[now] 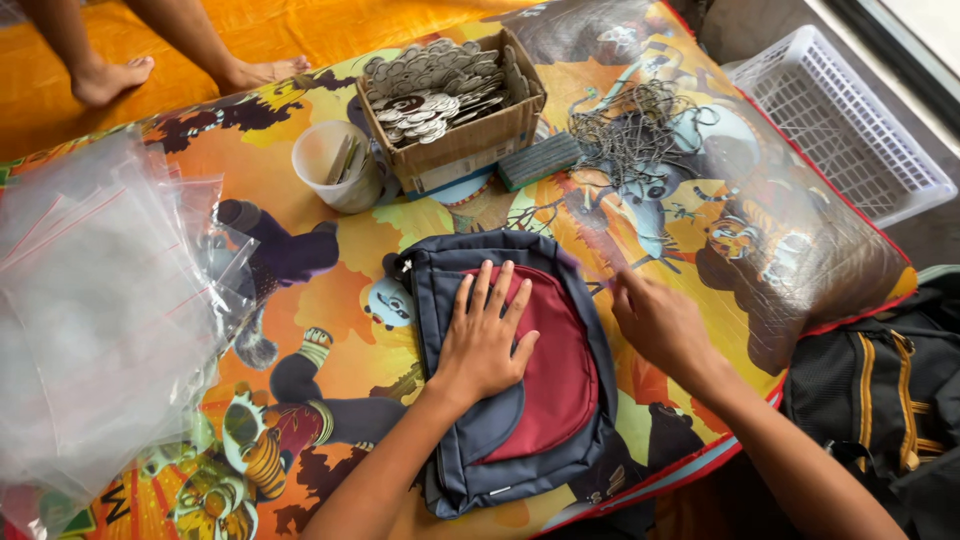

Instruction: The person uses a purple toothbrush to scrub the zippers and seams of a gray and red bag, then flips it to clean the other side. Afterward, they attach a small decorative charm to the zipper pull.

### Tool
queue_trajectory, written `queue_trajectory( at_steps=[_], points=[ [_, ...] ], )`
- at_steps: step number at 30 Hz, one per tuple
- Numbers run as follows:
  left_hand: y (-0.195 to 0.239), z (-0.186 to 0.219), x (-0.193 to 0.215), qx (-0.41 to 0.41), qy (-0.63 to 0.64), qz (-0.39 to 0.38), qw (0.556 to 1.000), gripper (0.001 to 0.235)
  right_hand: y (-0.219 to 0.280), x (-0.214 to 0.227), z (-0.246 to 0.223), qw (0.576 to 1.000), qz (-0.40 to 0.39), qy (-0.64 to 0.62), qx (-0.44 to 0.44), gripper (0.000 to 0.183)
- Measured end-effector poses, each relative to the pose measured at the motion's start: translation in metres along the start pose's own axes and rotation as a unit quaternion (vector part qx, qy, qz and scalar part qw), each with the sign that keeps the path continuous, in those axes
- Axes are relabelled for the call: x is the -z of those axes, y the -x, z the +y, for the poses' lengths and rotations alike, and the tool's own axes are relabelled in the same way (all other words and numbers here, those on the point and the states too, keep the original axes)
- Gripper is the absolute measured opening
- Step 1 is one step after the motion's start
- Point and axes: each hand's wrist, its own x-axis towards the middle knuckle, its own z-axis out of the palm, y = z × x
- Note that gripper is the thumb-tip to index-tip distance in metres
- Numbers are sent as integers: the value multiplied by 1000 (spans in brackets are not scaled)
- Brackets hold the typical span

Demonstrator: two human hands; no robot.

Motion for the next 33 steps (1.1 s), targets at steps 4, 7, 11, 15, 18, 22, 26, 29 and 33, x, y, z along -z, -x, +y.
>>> queue_trajectory(
  at_steps=[4, 7, 11, 15, 18, 22, 26, 29, 33],
  points=[
    [0, -4, -3, 3, -11, 1, 1000, 67, -40, 1, -26, 998, 61, -9, 26, 16],
    [1, -7, -3, 16, 41, 6, 999, 60, -41, 9, -55, 995, 88, -42, 21, 19],
    [7, -25, -15, 18, 164, 94, 982, 28, -31, 2, -64, 994, 59, -32, 85, 27],
    [18, -30, 2, -69, 41, 29, 996, 23, -9, -36, -4, 979, -12, 23, 202, 12],
    [37, -34, 32, -124, 19, -34, 992, 36, 25, -33, 10, 931, 52, 99, 348, 16],
    [75, -42, 48, -130, 38, -70, 988, 50, 61, -4, -7, 894, 88, 83, 432, 12],
    [103, -44, 51, -93, 48, -55, 993, 46, 58, 8, -21, 857, 131, -26, 498, 14],
    [114, -38, 55, -58, 76, -51, 994, 44, 51, -10, -17, 832, 138, -114, 525, 16],
    [123, -39, 62, 2, 194, -29, 981, 37, 37, -43, -19, 830, 171, -318, 426, 29]
  ],
)
